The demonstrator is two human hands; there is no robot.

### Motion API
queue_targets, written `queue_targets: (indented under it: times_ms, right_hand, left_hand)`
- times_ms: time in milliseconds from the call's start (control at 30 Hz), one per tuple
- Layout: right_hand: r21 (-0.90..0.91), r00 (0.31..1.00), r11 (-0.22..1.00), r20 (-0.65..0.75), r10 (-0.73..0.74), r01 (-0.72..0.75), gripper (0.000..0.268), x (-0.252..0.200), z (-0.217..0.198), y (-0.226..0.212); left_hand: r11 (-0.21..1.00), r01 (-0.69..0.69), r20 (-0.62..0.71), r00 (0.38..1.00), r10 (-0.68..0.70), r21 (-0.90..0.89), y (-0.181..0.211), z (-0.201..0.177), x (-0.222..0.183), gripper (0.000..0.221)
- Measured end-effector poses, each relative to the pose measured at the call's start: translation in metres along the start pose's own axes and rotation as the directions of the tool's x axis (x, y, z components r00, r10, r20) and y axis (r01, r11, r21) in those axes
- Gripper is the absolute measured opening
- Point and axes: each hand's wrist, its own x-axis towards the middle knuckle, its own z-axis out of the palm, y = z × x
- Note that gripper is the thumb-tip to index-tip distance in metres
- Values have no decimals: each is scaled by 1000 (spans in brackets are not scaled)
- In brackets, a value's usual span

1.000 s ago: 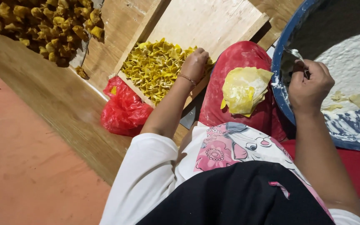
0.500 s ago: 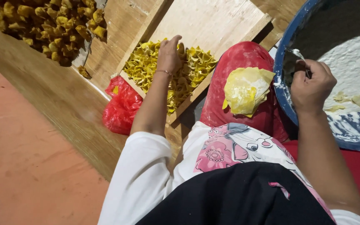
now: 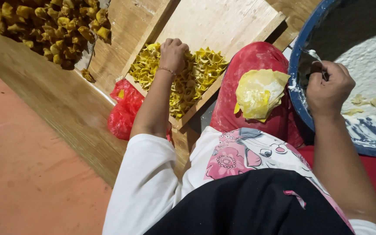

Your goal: A person is manually making dumplings by placing filling onto wrappers with a fork and folding them into shape.

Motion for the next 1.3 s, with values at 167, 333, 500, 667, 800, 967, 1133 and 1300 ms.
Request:
queue_targets:
  times_ms: [167,333,500,667,800,967,1133,1300]
  right_hand:
    - [3,1000,1000,-1,-10,10,20,-1,1,0]
    - [3,1000,1000,-11,-18,18,21,-2,3,2]
    - [14,1000,1000,-2,8,-8,25,-2,2,1]
    - [19,1000,1000,-15,24,-24,23,-4,2,7]
    - [34,999,998,-7,46,-45,17,-2,-1,3]
    - [-77,992,994,87,89,-82,20,-12,-5,33]
    - [-114,947,976,243,208,-185,24,-16,-30,35]
    - [-198,879,933,323,352,-301,28,-18,-60,23]
  left_hand:
    - [998,-46,-138,989,51,36,-4,11,-15,26]
    - [988,-77,-184,978,101,134,0,11,-30,20]
    - [999,-38,-151,988,39,11,7,-1,-34,26]
    - [945,97,-253,950,-181,-312,21,-2,-44,40]
    - [734,57,-332,866,-373,-676,45,2,-64,47]
    - [662,-416,-578,816,-31,-623,134,-62,-107,27]
    - [569,-694,-638,688,345,-441,205,-91,-134,11]
    - [618,-756,-515,627,585,-218,221,-64,-130,25]
